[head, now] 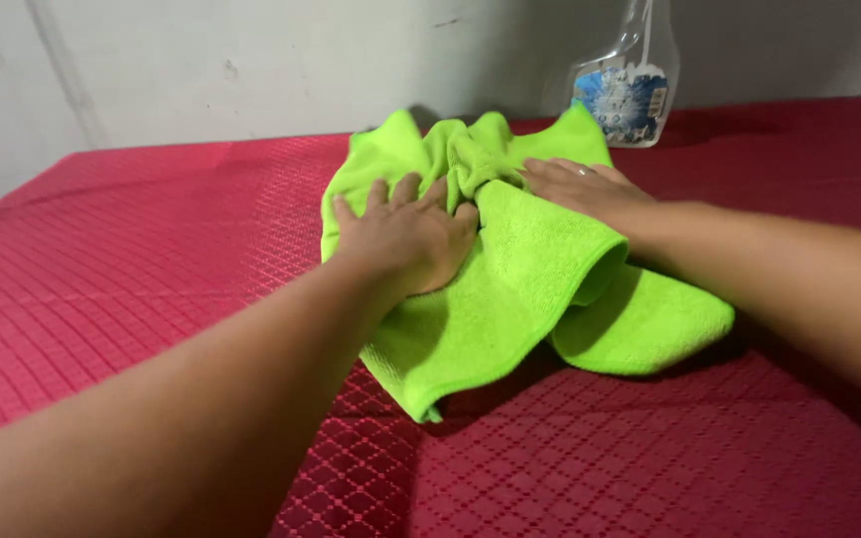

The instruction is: The person is spraying a cleaning liquid on a table covered with a red cloth and wiping it thoroughly with a green microfiber cloth.

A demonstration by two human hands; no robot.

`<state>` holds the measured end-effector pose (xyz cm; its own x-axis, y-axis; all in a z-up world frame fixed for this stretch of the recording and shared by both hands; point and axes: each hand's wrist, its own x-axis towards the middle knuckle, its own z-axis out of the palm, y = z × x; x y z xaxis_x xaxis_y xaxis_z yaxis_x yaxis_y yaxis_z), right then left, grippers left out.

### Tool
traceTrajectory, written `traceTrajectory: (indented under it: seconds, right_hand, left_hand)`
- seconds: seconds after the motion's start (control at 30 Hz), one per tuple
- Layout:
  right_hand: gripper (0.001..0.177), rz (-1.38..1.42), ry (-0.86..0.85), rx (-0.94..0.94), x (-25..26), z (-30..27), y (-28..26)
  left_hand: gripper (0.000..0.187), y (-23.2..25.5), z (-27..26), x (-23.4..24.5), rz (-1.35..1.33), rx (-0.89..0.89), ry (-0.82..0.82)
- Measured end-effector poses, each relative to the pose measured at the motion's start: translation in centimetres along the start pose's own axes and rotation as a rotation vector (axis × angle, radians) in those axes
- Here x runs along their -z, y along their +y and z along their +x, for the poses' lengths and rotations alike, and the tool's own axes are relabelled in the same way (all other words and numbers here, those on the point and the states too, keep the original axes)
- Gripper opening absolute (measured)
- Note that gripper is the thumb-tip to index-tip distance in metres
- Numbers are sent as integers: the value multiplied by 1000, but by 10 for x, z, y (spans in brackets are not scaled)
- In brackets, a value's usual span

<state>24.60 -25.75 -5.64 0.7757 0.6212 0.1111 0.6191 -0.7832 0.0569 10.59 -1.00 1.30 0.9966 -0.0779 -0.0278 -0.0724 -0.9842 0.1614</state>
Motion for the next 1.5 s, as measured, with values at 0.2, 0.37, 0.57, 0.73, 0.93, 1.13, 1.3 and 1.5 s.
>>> traceTrajectory:
  seconds: [0.2, 0.37, 0.57, 0.73, 0.93, 1.13, 1.3, 1.5]
  right_hand:
    - [127, -28, -163, -343, 41, -78, -68]
    - [103, -238, 38, 1, 27, -149, -55]
    - [84, -49, 42, -27, 31, -212, -62]
    - [89, -490, 335, 176, 18, -235, -29]
    - [64, -261, -132, -411, 33, -185, -2]
    - [82, -113, -162, -618, 43, -120, 8]
    - [76, -60, -164, -702, 53, -115, -5]
    - [76, -108, -182, -627, 43, -169, -17]
  left_hand:
    - [73, 18, -41, 8, -74, 179, -29]
    - [74, 20, -83, -5, 13, 4, 10]
    - [74, 7, -117, -31, -15, -492, 153]
    - [79, 16, -102, -26, -26, -608, 97]
    - [82, 47, -39, -15, 33, -504, -32]
    - [81, 64, 30, -18, 22, -377, -76]
    - [80, 74, 34, -16, 26, -285, -69]
    - [83, 69, -20, -21, 6, -275, -9]
